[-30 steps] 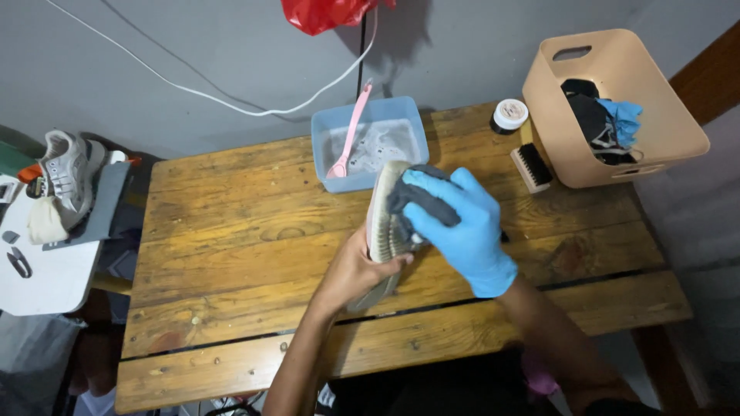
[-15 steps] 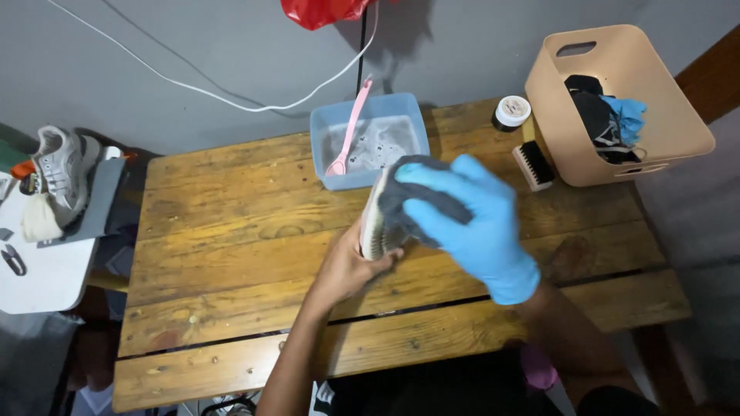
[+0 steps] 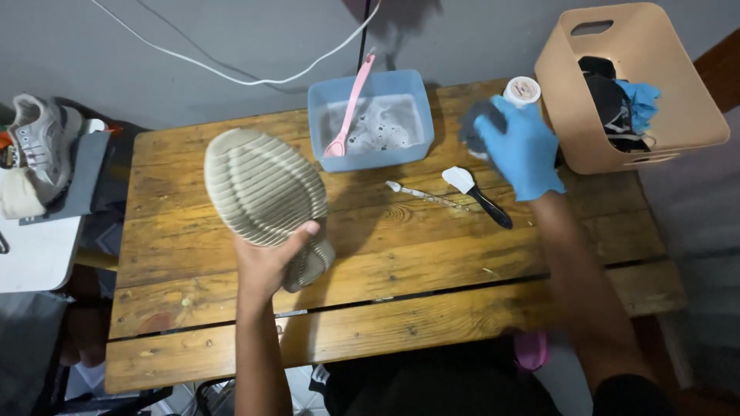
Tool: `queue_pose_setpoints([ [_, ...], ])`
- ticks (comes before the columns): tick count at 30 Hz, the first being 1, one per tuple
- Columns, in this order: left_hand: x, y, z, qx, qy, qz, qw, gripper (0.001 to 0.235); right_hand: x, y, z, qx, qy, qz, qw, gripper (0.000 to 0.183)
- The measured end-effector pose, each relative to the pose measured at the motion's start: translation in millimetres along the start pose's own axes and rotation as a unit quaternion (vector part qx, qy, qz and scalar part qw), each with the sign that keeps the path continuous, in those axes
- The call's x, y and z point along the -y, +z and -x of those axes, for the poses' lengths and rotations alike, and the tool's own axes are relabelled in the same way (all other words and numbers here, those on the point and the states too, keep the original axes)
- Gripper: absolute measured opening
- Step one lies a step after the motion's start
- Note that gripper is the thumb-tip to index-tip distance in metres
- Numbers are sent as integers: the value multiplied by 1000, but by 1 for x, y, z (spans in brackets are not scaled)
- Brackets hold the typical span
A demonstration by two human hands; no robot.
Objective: The person cleans the sole of a white sneaker using a small brush and a cleaning solution. They repeatedly dip the brush into a blue container of soapy water and scrub the textured bottom of the shoe while holding it with their left hand.
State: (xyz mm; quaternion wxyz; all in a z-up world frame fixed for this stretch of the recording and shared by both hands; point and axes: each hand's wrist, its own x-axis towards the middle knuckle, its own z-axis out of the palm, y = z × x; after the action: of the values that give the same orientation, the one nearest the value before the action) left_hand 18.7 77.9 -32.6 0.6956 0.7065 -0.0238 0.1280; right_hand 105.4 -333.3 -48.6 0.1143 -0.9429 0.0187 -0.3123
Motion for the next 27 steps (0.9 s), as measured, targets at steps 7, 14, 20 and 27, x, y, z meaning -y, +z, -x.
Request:
queue_pose_setpoints([
  [7, 10, 1, -6, -37, -19, 32, 999, 81, 38, 22, 64, 190, -108, -10, 976, 18],
  [14, 48, 19, -17, -7, -106, 118, 987, 67, 37, 71, 87, 231, -190, 98, 949, 17],
  [20, 89, 24, -19, 6, -129, 170, 977, 63, 53, 29, 66, 338, -127, -45, 931, 17],
  [27, 98, 21, -34, 50, -98, 181, 977, 63, 76, 3, -10, 362, 42, -194, 911, 22],
])
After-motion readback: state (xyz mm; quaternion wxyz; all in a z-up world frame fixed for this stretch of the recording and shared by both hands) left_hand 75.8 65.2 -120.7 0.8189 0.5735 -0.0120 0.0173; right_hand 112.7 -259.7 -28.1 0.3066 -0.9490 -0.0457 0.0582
